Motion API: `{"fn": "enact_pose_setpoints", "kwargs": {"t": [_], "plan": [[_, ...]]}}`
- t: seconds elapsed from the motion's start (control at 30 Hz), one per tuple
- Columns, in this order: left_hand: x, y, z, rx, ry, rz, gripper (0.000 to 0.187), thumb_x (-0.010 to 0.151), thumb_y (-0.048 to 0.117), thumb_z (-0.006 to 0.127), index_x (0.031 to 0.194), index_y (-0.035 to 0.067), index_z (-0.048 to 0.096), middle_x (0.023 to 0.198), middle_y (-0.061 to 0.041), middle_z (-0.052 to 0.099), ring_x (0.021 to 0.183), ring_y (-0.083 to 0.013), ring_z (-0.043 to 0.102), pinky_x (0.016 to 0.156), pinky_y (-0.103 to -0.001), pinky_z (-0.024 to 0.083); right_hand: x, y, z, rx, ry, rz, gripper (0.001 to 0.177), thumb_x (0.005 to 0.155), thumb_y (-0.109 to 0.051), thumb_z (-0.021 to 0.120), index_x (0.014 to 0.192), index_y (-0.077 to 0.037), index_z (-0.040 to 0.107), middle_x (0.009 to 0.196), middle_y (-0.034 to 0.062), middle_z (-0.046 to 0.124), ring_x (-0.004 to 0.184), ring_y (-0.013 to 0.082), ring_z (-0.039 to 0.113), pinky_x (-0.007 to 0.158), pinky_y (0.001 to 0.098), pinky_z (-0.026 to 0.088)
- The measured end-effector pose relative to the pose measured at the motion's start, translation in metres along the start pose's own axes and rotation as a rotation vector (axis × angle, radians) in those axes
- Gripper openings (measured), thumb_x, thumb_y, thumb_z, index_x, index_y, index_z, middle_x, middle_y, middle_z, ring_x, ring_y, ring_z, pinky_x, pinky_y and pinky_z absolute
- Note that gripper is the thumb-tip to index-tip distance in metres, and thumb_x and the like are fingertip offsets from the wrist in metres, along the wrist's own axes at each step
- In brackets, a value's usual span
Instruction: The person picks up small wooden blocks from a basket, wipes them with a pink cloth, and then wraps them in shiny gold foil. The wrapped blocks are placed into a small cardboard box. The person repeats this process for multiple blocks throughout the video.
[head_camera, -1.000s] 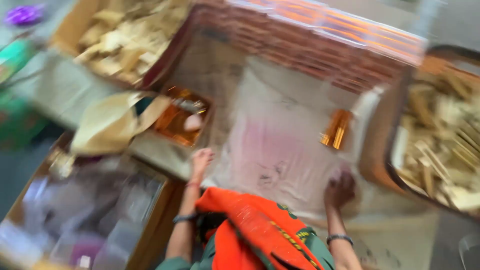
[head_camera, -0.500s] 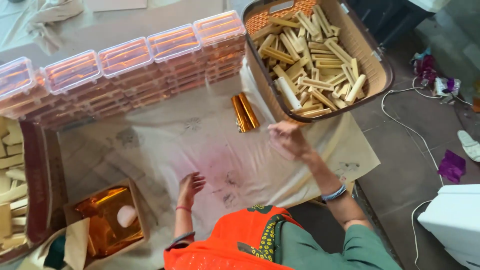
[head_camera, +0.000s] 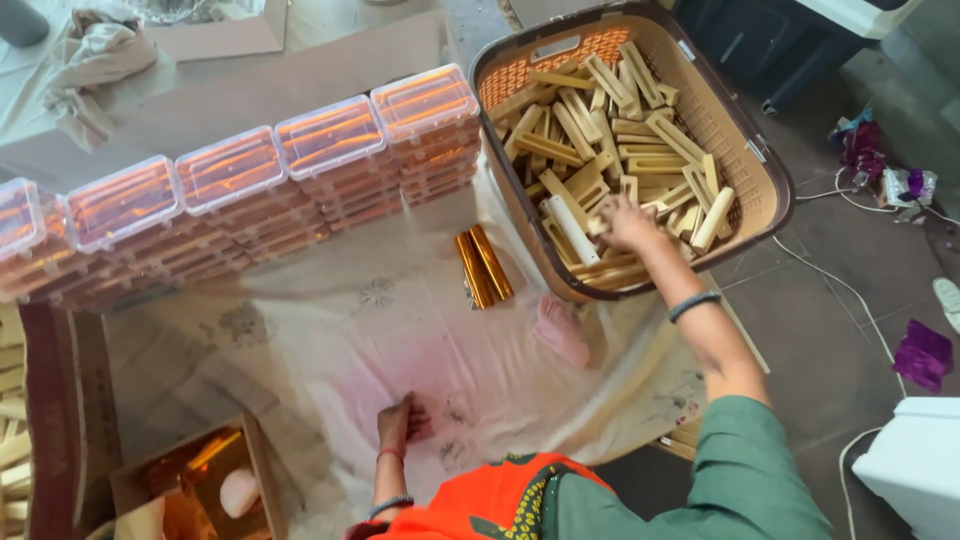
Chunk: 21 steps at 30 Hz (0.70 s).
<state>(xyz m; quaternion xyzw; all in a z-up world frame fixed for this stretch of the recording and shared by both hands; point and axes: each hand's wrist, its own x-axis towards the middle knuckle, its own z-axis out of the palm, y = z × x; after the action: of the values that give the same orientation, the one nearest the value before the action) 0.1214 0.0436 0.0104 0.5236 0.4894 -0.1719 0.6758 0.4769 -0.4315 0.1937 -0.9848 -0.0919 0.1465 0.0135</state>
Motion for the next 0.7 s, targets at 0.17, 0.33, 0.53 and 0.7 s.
{"fn": "enact_pose_setpoints", "kwargs": {"t": [0.17,0.33,0.53,0.7], "plan": [[0.007,-0.011,-0.005,0.023,0.011,0.041,0.048,0.093,0.039,0.069,0.086,-0.008,0.071,0.073,-0.023,0.073,0.051,-0.0318,0.068,0.047,-0.044,0.057,-0.008,-0.005,-0.076,-0.043,-0.355,0.061,0.07,0.091,-0.069,0.066,0.136,-0.015,0.07,0.143,0.0195,0.062,0.131,0.034,0.06,0.113,0.052,0.046],[-0.002,-0.006,-0.005,0.008,0.024,0.005,0.048,0.092,0.04,0.069,0.087,-0.008,0.071,0.072,-0.023,0.073,0.05,-0.031,0.067,0.045,-0.042,0.059,0.068,0.006,-0.068,0.179,-0.159,0.183,0.068,0.098,-0.064,0.057,0.137,-0.009,0.068,0.14,0.0155,0.068,0.126,0.0286,0.067,0.112,0.0485,0.051],[0.003,-0.012,-0.012,0.086,0.046,0.01,0.05,0.091,0.043,0.068,0.087,-0.007,0.073,0.071,-0.022,0.076,0.048,-0.0301,0.067,0.042,-0.037,0.05,0.173,-0.045,-0.01,0.19,0.149,-0.054,0.078,0.089,-0.043,0.065,0.158,-0.02,0.035,0.164,0.0085,0.031,0.145,0.0305,0.038,0.113,0.0607,0.03],[-0.001,-0.011,-0.01,0.084,0.054,0.003,0.051,0.09,0.044,0.069,0.087,-0.007,0.074,0.069,-0.021,0.075,0.048,-0.0299,0.068,0.041,-0.037,0.05,0.19,-0.07,0.042,-0.078,0.298,-0.084,0.057,0.097,-0.028,0.058,0.15,-0.015,0.041,0.141,0.0156,0.051,0.131,0.0335,0.052,0.113,0.0724,0.027]]}}
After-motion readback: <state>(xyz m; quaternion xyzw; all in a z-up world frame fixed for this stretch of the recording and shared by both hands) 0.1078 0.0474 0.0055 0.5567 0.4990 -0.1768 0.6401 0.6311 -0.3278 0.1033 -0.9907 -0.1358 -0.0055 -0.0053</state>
